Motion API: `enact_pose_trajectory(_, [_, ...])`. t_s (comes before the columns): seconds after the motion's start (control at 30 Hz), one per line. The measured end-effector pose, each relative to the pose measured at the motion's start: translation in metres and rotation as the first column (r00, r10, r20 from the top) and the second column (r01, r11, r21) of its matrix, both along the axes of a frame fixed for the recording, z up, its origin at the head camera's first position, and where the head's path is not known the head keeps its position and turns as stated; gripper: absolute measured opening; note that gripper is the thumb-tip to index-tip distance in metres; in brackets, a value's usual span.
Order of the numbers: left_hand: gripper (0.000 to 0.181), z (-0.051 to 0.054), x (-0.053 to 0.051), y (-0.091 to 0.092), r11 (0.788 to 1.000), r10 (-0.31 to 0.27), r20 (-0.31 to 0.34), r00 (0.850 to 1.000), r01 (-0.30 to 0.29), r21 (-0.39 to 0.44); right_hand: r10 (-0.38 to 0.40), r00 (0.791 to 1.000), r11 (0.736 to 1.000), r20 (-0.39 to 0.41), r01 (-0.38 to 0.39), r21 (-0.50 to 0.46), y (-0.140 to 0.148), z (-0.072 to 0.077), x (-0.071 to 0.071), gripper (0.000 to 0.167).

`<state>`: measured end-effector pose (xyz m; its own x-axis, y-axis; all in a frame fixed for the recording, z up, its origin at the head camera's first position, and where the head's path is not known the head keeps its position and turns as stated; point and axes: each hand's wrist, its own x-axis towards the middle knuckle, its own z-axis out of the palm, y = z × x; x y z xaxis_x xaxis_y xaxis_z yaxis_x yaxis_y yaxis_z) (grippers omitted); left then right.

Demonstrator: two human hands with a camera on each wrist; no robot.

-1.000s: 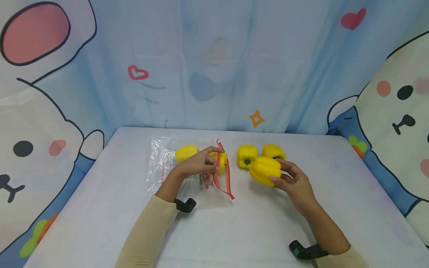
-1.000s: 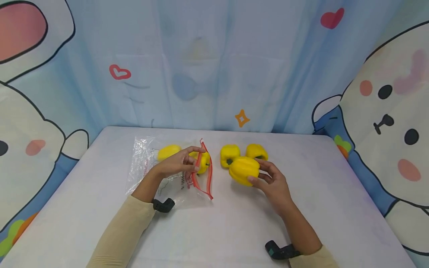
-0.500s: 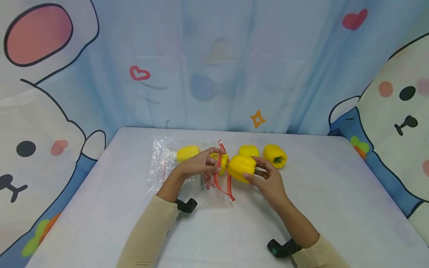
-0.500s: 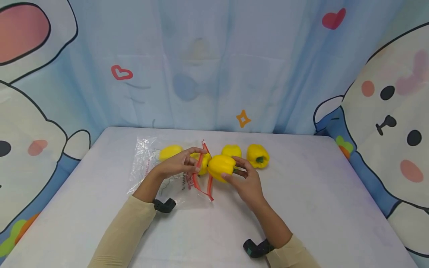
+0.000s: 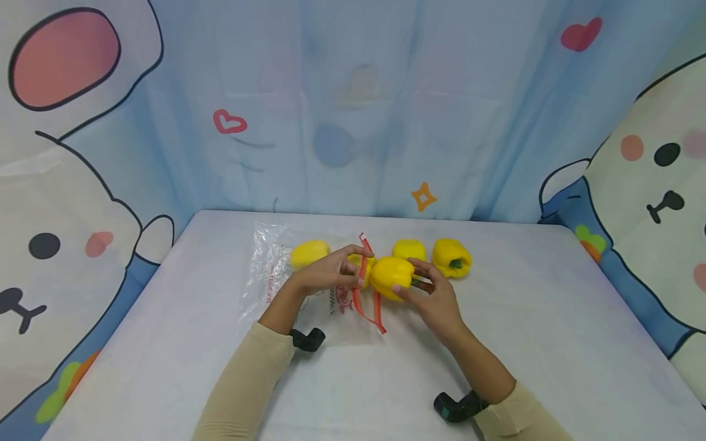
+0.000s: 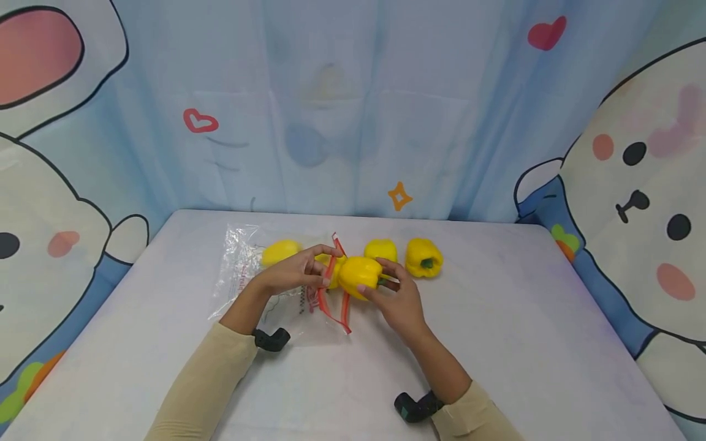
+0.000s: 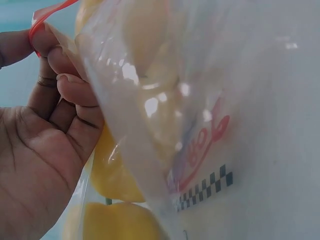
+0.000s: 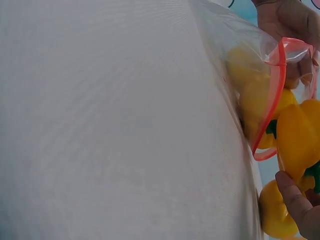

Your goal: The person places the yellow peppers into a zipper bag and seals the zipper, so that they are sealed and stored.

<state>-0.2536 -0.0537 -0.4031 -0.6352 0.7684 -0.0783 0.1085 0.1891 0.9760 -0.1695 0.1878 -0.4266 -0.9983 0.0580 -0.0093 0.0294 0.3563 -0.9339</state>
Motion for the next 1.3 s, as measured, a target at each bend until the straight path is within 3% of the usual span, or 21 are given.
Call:
enact_pose_trajectory(0.27, [0.059,-0.001,0.002,0.000,1.000,-0.015,-0.018,1.000,0.015,0.001,0.032,0.999,0.999,-0.016,-0.033,-0.033,-0.010,-0.003,-0.005,0.071])
enact_pose_trajectory(0.7, [0.056,-0.001,0.002,0.001,0.999,-0.031,-0.003,1.000,0.031,0.026,0.050,0.998,0.999,0.047,-0.049,-0.011,-0.020,-0.009,-0.014,0.075])
enact_pose_trajectory(1.0, [0.058,-0.001,0.003,0.002,1.000,-0.027,-0.008,1.000,0.027,-0.005,0.065,0.996,0.997,0.068,-0.067,0.030,-0.021,-0.012,-0.013,0.077])
enact_pose_trajectory(1.3, [0.058,-0.001,0.002,0.001,1.000,-0.016,-0.008,1.000,0.016,-0.005,0.142,0.986,0.989,0.088,-0.146,0.036,-0.016,-0.012,-0.009,0.073])
